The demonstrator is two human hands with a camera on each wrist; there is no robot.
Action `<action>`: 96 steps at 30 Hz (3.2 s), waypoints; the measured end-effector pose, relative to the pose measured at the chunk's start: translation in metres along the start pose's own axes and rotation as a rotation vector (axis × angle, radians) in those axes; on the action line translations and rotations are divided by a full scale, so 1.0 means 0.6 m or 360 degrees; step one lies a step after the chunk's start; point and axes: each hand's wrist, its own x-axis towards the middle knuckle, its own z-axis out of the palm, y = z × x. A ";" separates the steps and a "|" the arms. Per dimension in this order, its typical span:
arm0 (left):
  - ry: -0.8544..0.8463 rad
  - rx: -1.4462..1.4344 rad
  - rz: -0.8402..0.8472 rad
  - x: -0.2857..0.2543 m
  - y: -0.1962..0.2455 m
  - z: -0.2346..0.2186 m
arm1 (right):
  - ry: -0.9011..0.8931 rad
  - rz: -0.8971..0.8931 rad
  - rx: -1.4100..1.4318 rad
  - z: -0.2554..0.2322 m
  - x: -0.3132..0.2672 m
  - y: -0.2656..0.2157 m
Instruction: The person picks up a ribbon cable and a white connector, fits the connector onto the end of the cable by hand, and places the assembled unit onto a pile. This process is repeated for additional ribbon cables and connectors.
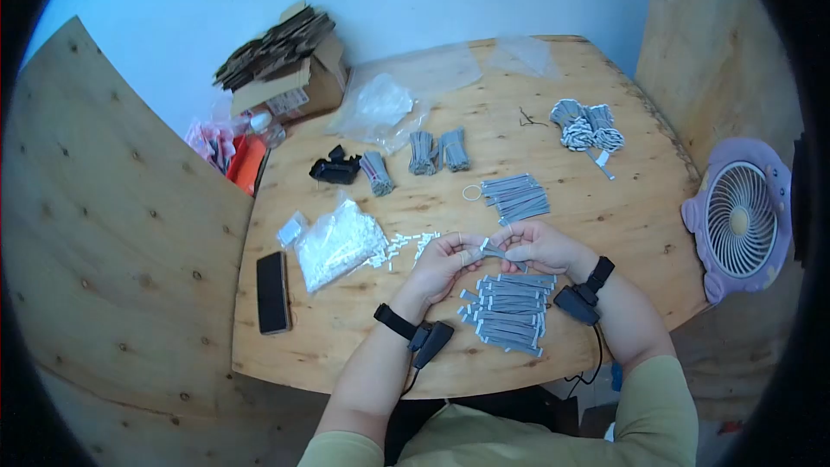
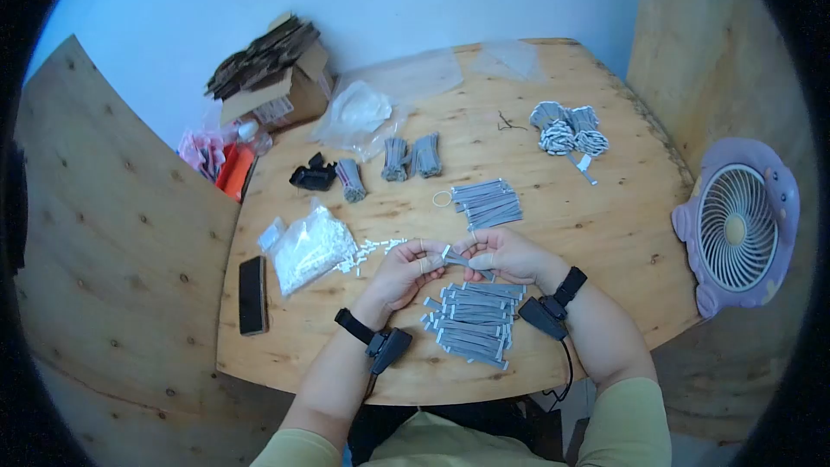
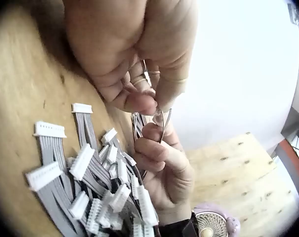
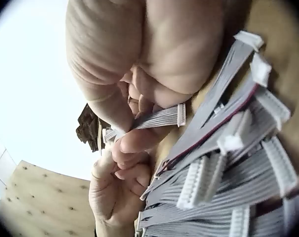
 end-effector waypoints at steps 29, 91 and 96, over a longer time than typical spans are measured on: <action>-0.0080 0.0048 0.0025 0.004 -0.007 -0.006 | 0.0160 -0.0034 -0.0173 0.013 -0.008 0.000; 0.0391 0.0562 0.0402 0.020 -0.030 -0.006 | 0.0915 -0.0432 -0.0693 -0.067 0.057 -0.133; 0.0367 0.0523 0.0402 0.017 -0.028 -0.009 | 0.1367 -0.0739 -0.1480 -0.135 0.116 -0.180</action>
